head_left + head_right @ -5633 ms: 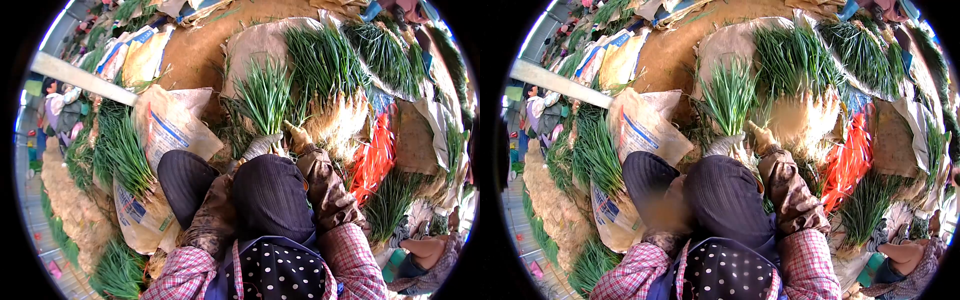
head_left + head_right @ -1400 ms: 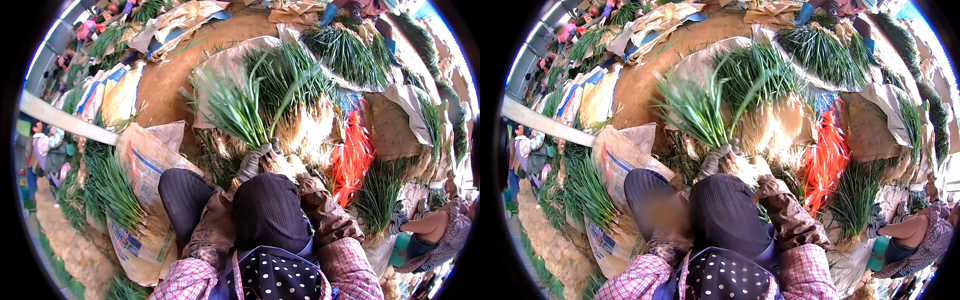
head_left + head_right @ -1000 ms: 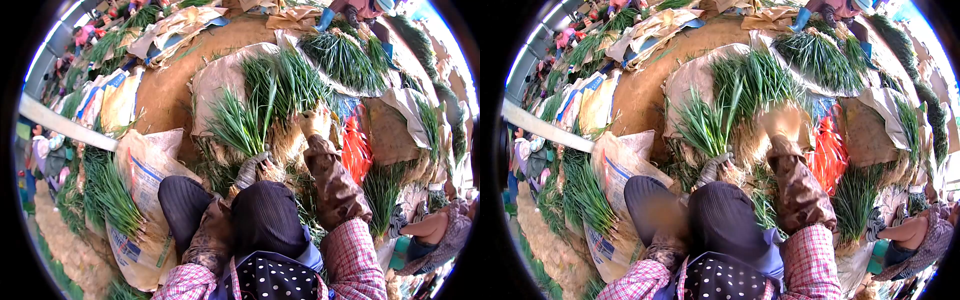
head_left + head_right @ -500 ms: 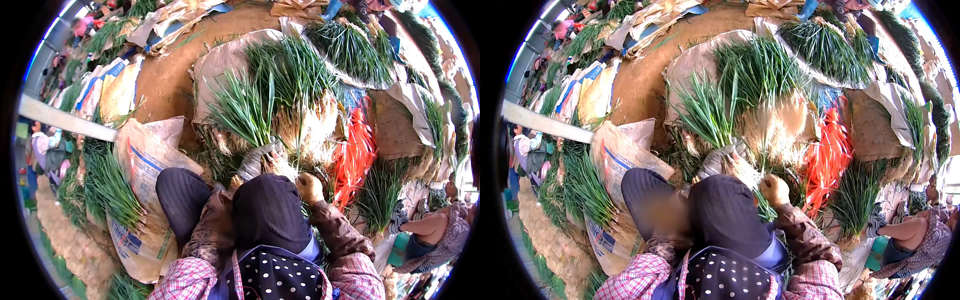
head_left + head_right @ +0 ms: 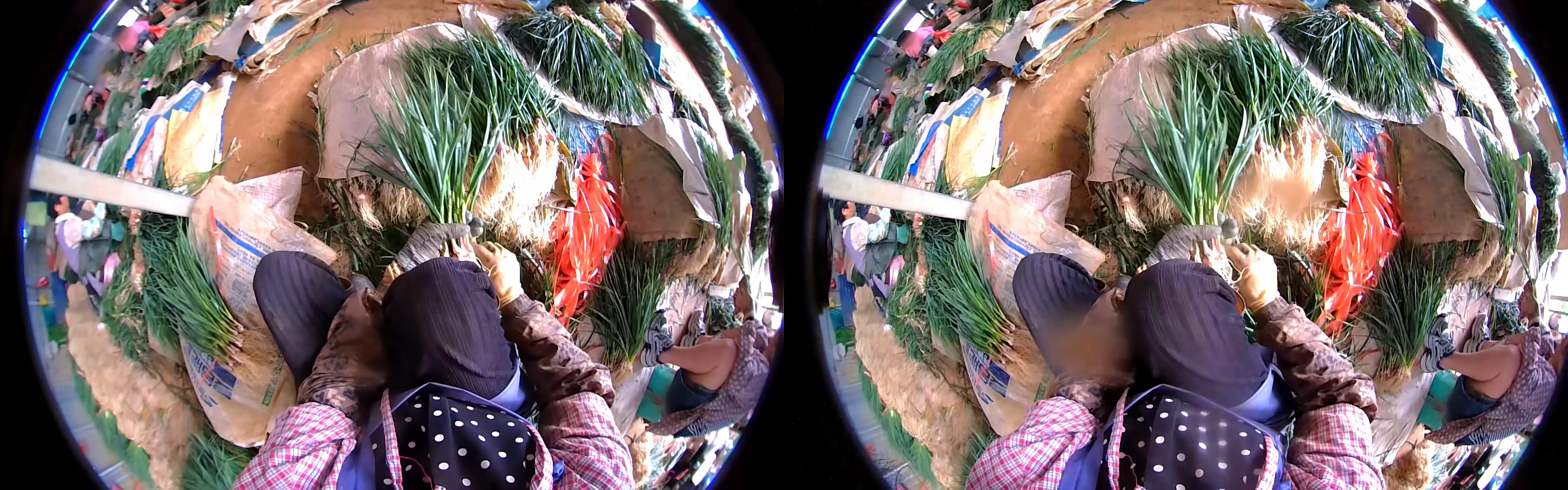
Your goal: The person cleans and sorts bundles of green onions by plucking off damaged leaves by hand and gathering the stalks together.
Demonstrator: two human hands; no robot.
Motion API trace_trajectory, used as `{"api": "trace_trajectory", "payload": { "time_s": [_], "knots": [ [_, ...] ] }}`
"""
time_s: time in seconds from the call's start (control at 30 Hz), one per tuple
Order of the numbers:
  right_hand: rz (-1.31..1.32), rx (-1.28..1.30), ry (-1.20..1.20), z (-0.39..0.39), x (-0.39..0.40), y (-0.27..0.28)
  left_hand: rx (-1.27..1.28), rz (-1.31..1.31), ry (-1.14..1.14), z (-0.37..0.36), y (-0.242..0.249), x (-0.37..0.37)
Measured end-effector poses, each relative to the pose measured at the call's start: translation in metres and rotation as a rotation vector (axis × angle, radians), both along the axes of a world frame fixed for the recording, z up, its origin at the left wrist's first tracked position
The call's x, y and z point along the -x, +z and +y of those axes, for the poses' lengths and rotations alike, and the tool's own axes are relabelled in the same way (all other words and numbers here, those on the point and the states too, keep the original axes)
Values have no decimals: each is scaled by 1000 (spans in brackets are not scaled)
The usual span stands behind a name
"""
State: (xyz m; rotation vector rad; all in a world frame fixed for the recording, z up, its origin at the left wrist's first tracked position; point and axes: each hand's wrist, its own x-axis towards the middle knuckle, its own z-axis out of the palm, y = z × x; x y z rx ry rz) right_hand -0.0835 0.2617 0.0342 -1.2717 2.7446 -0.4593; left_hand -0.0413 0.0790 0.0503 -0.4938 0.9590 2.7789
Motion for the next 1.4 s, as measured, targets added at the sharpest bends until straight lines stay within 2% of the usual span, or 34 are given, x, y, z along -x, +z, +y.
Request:
{"api": "trace_trajectory", "payload": {
  "time_s": [0.07,0.1,0.13,0.17,0.2,0.23,0.3,0.37,0.43,0.47,0.53,0.6,0.63,0.7,0.73,0.83,0.87,0.93,0.97,1.0,1.03,1.07,1.17,1.2,1.27,1.3,1.33,1.4],
  "knots": [
    [-527,326,-158,-1,8,0,-56,-31,114,4,-15,1],
    [-789,491,-236,-4,16,-1,-90,-50,73,0,-15,0],
    [-1083,635,-422,-10,27,-13,-125,-71,32,-8,-13,-2],
    [-1332,765,-423,-12,51,-39,-161,-92,-9,-11,-10,-3],
    [-1514,850,-426,-23,55,-23,-92,-130,141,-1,12,-5],
    [-1698,935,-424,-35,58,-5,-101,-134,143,1,11,-4],
    [-1930,1048,-76,-52,82,-47,-114,-144,152,0,8,-5],
    [-1933,1055,-26,-62,87,-58,-85,-96,125,-3,10,-8],
    [-1709,959,-286,-74,80,-34,-74,-77,159,-6,8,-6],
    [-1741,992,-368,-77,74,-20,-117,-98,159,-7,5,-8],
    [-1756,1182,-293,-80,59,-2,-204,-140,157,-9,0,-8],
    [-1741,1210,-337,-82,60,10,-209,-133,200,-6,4,-8],
    [-1669,1134,-395,-82,61,5,-210,-129,222,-5,6,-8],
    [-1521,982,-495,-82,66,-3,-119,-128,118,-12,6,-11],
    [-1528,967,-473,-80,67,0,-72,-126,67,-16,6,-12],
    [-1253,875,-605,-81,60,-6,-207,-81,117,-10,-6,-9],
    [-1019,782,-531,-79,56,-9,-163,-103,119,-11,-10,-10],
    [-1198,990,-534,-76,60,-46,-153,-120,165,-6,15,-10],
    [-981,776,-454,-67,60,-55,-149,-130,189,-4,24,-11],
    [-747,575,-392,-61,59,-52,-158,-107,119,-3,20,-14],
    [-346,183,-337,-57,57,-29,-163,-78,49,-3,12,-15],
    [-254,114,-362,-50,65,-49,-165,-45,-20,-6,5,-14],
    [-324,-575,-138,-30,76,-71,-21,27,-85,-13,-10,-12],
    [-337,-532,-139,-31,74,-53,-21,4,-90,-14,-11,-12],
    [-366,-445,-147,-40,65,37,111,-7,-100,-15,4,-13],
    [-382,-403,-153,-42,63,56,176,-14,-109,-15,9,-13],
    [-318,126,-104,-34,70,36,-126,-219,-181,-14,3,-4],
    [-235,307,-92,-52,90,44,-16,-202,-129,-9,12,-6]
  ]
}}
